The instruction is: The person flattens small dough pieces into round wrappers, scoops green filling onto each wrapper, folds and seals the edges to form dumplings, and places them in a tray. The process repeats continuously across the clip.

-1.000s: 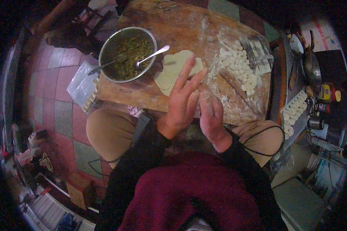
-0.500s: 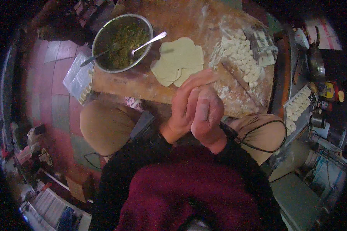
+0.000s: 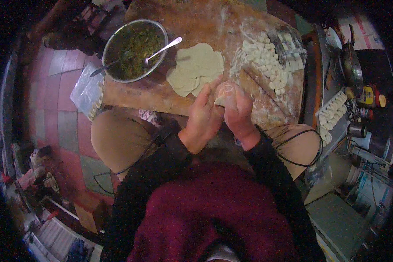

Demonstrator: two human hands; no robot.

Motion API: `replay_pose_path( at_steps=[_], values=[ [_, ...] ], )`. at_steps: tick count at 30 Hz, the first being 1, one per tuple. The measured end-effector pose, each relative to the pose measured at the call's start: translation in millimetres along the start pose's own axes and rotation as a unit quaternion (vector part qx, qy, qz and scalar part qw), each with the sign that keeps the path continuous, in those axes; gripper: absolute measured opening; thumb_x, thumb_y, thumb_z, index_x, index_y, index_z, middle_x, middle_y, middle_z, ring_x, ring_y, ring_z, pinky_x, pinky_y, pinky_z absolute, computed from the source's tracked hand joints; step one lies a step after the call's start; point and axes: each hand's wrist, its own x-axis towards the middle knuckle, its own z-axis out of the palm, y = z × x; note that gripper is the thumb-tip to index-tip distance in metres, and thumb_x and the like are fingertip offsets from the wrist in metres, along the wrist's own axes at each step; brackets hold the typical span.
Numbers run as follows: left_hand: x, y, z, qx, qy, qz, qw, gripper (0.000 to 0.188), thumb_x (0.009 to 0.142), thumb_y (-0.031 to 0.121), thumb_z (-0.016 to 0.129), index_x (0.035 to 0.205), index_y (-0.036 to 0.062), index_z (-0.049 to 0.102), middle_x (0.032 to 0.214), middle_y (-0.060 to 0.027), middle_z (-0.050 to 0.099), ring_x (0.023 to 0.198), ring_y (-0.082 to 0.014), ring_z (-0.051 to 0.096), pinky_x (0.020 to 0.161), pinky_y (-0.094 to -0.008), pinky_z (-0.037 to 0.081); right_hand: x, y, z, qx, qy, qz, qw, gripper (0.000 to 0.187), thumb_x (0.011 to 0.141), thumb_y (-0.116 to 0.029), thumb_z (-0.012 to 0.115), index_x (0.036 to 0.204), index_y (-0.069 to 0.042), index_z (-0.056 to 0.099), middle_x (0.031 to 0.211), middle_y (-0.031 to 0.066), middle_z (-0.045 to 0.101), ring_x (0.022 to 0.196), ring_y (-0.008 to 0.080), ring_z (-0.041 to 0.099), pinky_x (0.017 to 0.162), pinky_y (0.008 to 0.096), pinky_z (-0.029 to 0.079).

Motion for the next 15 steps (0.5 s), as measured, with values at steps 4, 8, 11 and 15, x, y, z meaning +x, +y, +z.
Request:
replay_pose_path(
  at_steps=[4, 8, 11, 15],
  values=[
    [-0.2, -10.1, -2.3, -0.024, 0.038, -0.032, 0.998, 0.046, 0.102, 0.036, 0.030, 0.128, 0.0027, 0.047, 0.126, -0.0110, 0.054, 0.116, -0.0271, 0.051, 0.103, -0.0404, 0.039, 2.1, 15.7, -4.7, -0.067, -0.012, -0.160, 0.985, 0.025, 0.091, -0.016, 0.045, 0.091, 0.002, 0.061, 0.091, 0.0192, 0.065, 0.088, 0.0383, 0.060, 0.085, 0.0457, 0.045],
    [4.4, -13.0, -3.5, -0.051, 0.026, -0.018, 0.998, 0.040, 0.101, 0.030, 0.035, 0.121, 0.0007, 0.052, 0.121, -0.0116, 0.056, 0.115, -0.0253, 0.052, 0.100, -0.0393, 0.041, 12.3, 20.1, -17.8, -0.196, 0.045, -0.241, 0.949, 0.025, 0.091, -0.020, 0.049, 0.091, 0.002, 0.061, 0.098, 0.0197, 0.064, 0.095, 0.0403, 0.057, 0.084, 0.0465, 0.045],
    [7.1, -11.3, -3.5, -0.001, 0.009, 0.035, 0.999, 0.036, 0.099, 0.025, 0.037, 0.117, -0.0001, 0.055, 0.119, -0.0114, 0.057, 0.113, -0.0241, 0.052, 0.098, -0.0371, 0.042, 3.8, 5.2, -30.6, -0.215, 0.105, -0.165, 0.957, 0.024, 0.090, -0.023, 0.053, 0.089, 0.000, 0.060, 0.091, 0.0188, 0.063, 0.090, 0.0406, 0.058, 0.078, 0.0464, 0.047],
    [7.7, -11.5, -3.7, 0.092, 0.017, 0.078, 0.993, 0.035, 0.099, 0.023, 0.039, 0.118, 0.0006, 0.056, 0.121, -0.0126, 0.057, 0.111, -0.0241, 0.054, 0.098, -0.0347, 0.042, -27.7, -14.3, -34.2, -0.139, -0.060, 0.049, 0.987, 0.021, 0.088, -0.025, 0.057, 0.082, -0.004, 0.057, 0.077, 0.0191, 0.060, 0.076, 0.0397, 0.060, 0.065, 0.0475, 0.047]
  ],
)
